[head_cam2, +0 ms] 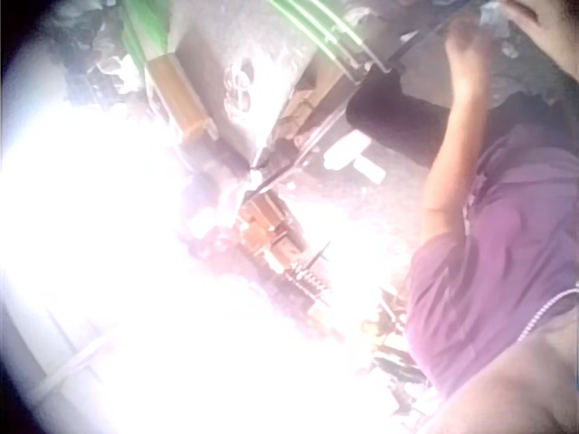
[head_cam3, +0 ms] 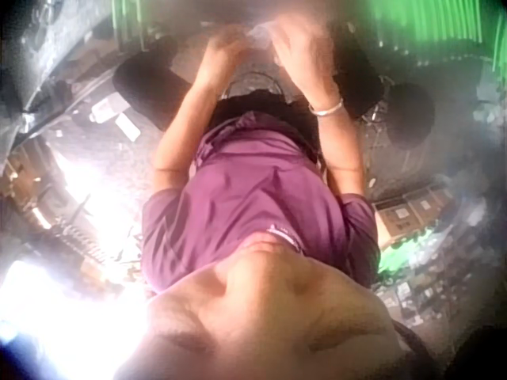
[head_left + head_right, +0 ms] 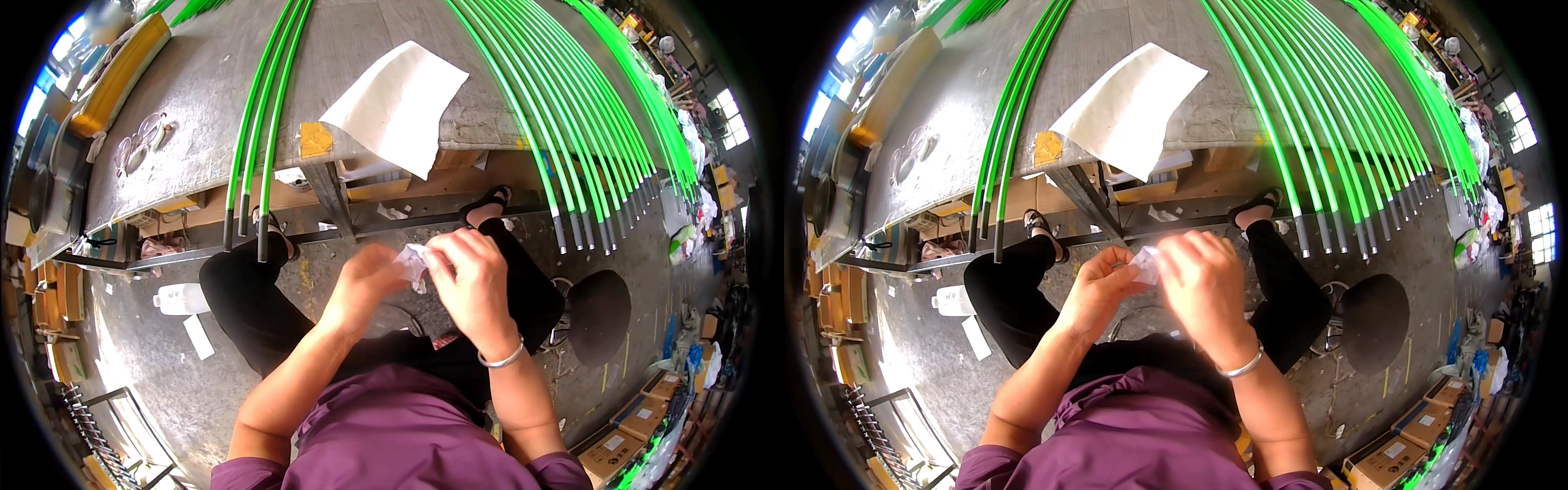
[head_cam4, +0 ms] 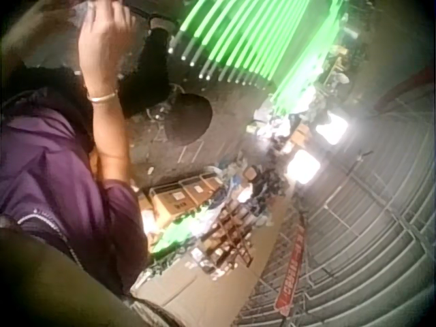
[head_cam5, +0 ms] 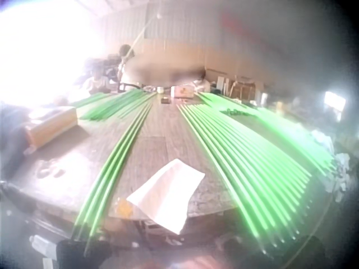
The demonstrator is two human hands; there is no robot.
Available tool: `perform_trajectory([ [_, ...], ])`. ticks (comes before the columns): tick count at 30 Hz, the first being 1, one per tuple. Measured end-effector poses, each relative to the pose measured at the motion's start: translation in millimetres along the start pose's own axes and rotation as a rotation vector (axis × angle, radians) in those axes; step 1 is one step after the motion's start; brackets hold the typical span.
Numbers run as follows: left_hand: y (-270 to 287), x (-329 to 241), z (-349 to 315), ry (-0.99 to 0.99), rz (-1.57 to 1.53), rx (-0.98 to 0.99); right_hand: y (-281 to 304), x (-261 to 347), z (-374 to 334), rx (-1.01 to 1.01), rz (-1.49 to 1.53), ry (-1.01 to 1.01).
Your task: The person wipes the ends of green rods with a white tissue, then places them on a table. They repeatedly pick up rods, wipe them, and set them down in a pile.
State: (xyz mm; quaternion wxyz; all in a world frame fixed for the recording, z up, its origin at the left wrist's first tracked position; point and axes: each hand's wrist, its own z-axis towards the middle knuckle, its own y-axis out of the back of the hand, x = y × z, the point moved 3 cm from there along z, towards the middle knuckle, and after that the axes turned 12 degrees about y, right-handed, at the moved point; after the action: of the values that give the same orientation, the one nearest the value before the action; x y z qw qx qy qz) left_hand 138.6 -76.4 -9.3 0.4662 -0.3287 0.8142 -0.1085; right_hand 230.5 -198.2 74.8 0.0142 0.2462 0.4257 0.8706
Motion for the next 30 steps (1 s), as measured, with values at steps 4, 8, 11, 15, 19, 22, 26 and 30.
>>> perform_trajectory([
  [4,-7.9,-5.3,-5.2,0.007,-0.156,0.025,4.0,26.9,-2.4,0.113,-0.046,0.142],
  [8,-2.0,-0.5,-2.9,-0.016,-0.052,0.016,16.4,25.8,-11.5,0.025,0.179,0.093],
  [11,-3.7,-4.1,-4.6,0.023,-0.128,0.045,29.9,5.1,-21.8,-0.081,0.396,-0.207],
  [15,-16.9,-11.9,-9.6,-0.001,-0.152,0.119,5.4,-22.4,-36.8,-0.082,0.694,-0.503],
  [19,-16.6,-10.0,-8.1,-0.026,0.004,0.042,-23.7,-18.9,-39.2,-0.043,1.034,-0.565],
  [22,-16.7,-19.6,-11.1,-0.265,0.423,-0.162,-32.4,-22.7,-49.3,-0.114,1.036,-0.573],
  [26,-50.4,-42.4,-10.3,-0.337,0.483,-0.075,-42.5,-43.6,-89.1,-0.144,1.038,-0.769],
  [30,-121.8,-53.9,19.2,-0.291,0.446,0.201,-47.1,-39.9,-114.3,-0.248,1.168,-0.878],
])
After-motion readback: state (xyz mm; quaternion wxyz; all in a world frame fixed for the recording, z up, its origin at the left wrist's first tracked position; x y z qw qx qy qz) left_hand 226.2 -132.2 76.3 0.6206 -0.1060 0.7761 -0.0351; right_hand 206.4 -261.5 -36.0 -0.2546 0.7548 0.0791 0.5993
